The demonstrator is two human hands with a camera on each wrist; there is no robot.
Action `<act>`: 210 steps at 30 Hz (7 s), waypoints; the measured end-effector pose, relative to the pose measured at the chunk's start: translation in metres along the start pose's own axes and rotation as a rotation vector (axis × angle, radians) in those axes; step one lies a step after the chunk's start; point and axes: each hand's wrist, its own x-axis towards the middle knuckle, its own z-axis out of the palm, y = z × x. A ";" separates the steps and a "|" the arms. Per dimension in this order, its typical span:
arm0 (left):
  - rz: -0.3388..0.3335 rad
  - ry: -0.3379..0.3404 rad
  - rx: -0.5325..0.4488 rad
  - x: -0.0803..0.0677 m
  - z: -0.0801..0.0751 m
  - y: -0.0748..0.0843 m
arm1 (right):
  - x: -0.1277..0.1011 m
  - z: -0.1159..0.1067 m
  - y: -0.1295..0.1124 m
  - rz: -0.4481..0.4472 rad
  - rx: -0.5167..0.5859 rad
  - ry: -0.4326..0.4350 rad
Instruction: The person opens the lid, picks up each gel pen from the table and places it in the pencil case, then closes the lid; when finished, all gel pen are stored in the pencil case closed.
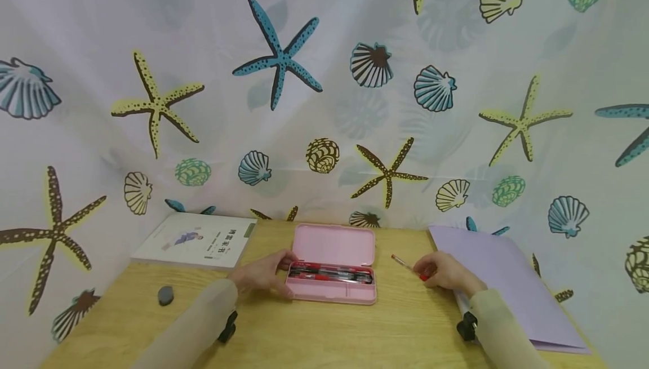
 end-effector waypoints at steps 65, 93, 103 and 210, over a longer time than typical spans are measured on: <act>0.040 -0.029 -0.028 0.002 0.000 -0.001 | 0.070 0.091 -0.093 -0.149 0.078 0.113; 0.033 -0.024 -0.028 -0.002 0.001 0.001 | 0.057 0.072 -0.063 -0.031 0.230 0.128; 0.021 -0.004 -0.026 0.004 0.002 -0.005 | 0.061 0.073 -0.067 -0.083 0.197 0.122; 0.097 -0.037 0.046 -0.003 0.015 0.005 | 0.059 0.110 -0.114 -0.293 0.088 -0.009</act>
